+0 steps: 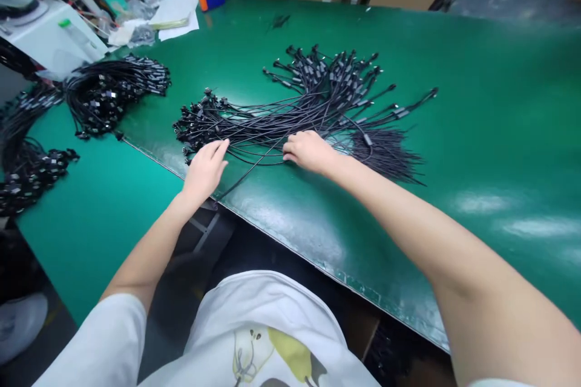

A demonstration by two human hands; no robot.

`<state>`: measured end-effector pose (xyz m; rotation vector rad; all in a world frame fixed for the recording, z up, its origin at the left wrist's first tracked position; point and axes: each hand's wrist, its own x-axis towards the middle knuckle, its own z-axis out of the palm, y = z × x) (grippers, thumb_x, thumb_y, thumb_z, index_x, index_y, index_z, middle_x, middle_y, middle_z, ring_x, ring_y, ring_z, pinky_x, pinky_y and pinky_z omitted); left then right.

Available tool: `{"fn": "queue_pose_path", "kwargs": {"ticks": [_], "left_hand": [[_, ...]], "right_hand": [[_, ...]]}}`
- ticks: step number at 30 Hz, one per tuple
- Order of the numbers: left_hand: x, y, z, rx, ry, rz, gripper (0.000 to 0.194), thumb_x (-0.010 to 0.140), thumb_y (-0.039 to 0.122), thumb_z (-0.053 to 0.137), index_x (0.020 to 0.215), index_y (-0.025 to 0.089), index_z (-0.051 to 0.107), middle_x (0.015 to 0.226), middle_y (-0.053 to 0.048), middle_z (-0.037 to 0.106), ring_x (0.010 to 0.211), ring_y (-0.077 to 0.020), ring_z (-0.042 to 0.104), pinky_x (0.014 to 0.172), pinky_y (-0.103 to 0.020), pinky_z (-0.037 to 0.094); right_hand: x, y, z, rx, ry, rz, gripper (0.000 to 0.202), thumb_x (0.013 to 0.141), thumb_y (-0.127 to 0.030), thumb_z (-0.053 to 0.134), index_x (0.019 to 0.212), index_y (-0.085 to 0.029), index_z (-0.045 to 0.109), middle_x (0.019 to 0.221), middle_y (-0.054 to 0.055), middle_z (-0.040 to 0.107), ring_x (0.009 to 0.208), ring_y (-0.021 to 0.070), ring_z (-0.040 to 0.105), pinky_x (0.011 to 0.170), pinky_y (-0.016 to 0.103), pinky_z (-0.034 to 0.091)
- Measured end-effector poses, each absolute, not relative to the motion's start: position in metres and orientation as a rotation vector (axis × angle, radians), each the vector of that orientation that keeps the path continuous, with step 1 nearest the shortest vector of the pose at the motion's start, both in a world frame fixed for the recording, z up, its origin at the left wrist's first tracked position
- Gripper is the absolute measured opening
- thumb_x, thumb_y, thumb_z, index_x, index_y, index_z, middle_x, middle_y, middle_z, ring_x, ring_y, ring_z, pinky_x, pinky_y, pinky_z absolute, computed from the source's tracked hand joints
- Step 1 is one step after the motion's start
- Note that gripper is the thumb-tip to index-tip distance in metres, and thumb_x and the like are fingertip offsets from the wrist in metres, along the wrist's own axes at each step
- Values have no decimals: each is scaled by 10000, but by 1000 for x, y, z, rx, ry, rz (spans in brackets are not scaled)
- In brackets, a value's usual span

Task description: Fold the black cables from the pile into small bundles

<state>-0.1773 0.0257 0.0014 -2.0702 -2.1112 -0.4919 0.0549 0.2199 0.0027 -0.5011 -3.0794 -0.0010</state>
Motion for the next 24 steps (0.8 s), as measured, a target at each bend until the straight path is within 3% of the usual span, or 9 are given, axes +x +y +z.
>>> {"fn": "queue_pose_path", "kwargs": {"ticks": [3,5,7,10,13,16,19,22,24], "left_hand": [[-189,68,0,-2190,-2013,-411,296,946,159,471,1189,131,638,1315,-159,617,1302,-284,514,1147,-488,343],[-201,78,9,-2225,-2017,-444,245,968,189,441,995,146,680,1083,-124,708,1112,-244,623,1096,-456,395],[-217,71,26,-2157,-2028,-607,286,994,245,408,952,160,677,916,-80,717,932,-206,652,968,-376,473],[-236,42,62,-1944,-2024,-882,292,998,338,433,987,181,679,917,-49,708,883,-180,631,857,-308,483],[-244,10,87,-1938,-2094,-992,286,974,375,491,914,182,693,871,-16,678,856,-157,606,884,-307,477],[-242,-16,88,-2153,-2170,-1092,272,920,384,560,799,190,708,975,-36,671,1011,-198,611,981,-353,472],[-245,-35,78,-2213,-2314,-1580,302,889,401,601,701,177,678,1146,-71,646,1097,-235,625,957,-367,526],[-250,-46,72,-1793,-2310,-2350,311,881,427,631,732,155,638,1065,-79,674,789,-148,683,646,-255,572],[-241,-46,70,-1601,-2303,-2519,255,883,419,644,857,165,645,975,-66,702,692,-121,676,572,-214,544]], "right_hand": [[55,208,18,-350,-2975,114,293,1003,-288,428,927,-166,683,900,96,653,844,211,563,781,324,396],[62,210,42,-360,-2796,156,327,1027,-302,384,975,-166,676,918,101,656,874,207,577,790,322,422],[72,225,69,-512,-2660,43,351,1035,-311,375,1020,-135,678,951,119,667,929,213,590,815,336,431],[89,264,100,-919,-2626,-226,416,1027,-305,371,1078,-32,680,1068,164,665,1020,231,600,816,359,406],[101,294,119,-1257,-2552,-265,643,1008,-340,184,1038,85,666,1169,196,620,1075,218,587,760,365,369],[110,296,140,-1230,-2347,-245,686,991,-366,153,986,87,669,1169,199,629,1116,197,570,788,364,374],[127,281,160,-1154,-2243,-316,622,1038,-421,225,1174,24,638,1197,227,634,1184,258,557,887,403,377],[151,256,156,-1224,-2299,-393,628,1046,-456,196,1266,-42,613,1225,235,625,1198,299,559,860,419,393],[160,223,137,-1300,-2472,-387,519,1045,-359,256,1146,-80,682,1103,219,678,1054,287,630,713,366,398]]}}
